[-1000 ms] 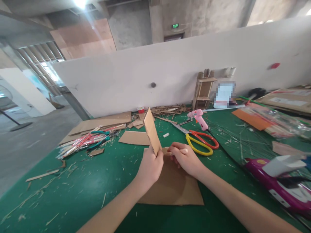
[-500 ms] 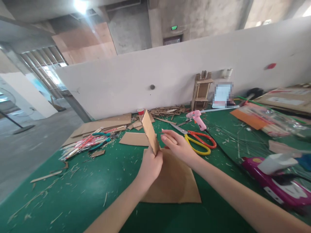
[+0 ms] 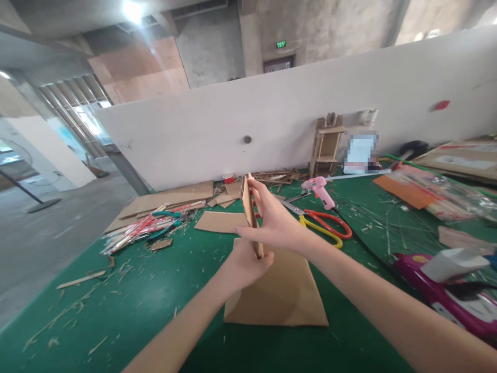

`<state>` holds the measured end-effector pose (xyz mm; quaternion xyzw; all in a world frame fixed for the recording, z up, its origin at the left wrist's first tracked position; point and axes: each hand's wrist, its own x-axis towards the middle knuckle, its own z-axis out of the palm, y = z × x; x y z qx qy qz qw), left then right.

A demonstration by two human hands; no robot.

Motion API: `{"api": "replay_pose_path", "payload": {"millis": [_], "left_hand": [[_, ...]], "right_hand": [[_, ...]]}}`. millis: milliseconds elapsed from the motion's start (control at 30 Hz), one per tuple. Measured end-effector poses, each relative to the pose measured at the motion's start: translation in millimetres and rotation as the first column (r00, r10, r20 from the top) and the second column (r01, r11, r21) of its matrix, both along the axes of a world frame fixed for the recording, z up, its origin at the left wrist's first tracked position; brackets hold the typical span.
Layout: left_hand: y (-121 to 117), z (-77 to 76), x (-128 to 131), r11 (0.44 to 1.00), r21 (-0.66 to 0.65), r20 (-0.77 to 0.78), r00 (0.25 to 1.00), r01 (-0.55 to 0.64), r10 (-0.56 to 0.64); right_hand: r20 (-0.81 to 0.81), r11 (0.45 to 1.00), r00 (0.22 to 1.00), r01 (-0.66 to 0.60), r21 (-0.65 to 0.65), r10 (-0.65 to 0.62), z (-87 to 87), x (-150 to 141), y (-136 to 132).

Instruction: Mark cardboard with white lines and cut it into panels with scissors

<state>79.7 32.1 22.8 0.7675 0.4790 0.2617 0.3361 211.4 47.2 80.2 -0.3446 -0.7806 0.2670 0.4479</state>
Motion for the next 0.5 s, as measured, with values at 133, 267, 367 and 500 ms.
{"api": "replay_pose_path", "payload": {"millis": [133, 267, 367, 500], "left_hand": [[5, 24.6, -30, 0.983, -0.044, -0.106, 0.978, 0.176, -0.180], [19, 34.0, -45, 0.966, -0.022, -0.176, 0.950, 0.256, -0.256], [28, 30.7, -41, 0.940, -0.038, -0.176, 0.924, 0.338, -0.339], [34, 27.2, -31, 0.926, -0.065, -0.120, 0.919, 0.371, -0.376]], "right_hand": [[-0.029, 1.000, 1.000, -0.012, -0.027, 0.011, -1.7, 4, -2], [-0.052, 0.998, 0.998, -0.023, -0.054, 0.020, -3.4, 5, -1], [-0.074, 0.997, 0.997, -0.024, -0.067, 0.019, -4.8, 5, -1], [-0.073, 0.998, 0.997, 0.005, -0.065, -0.010, -6.5, 8, 0]]}}
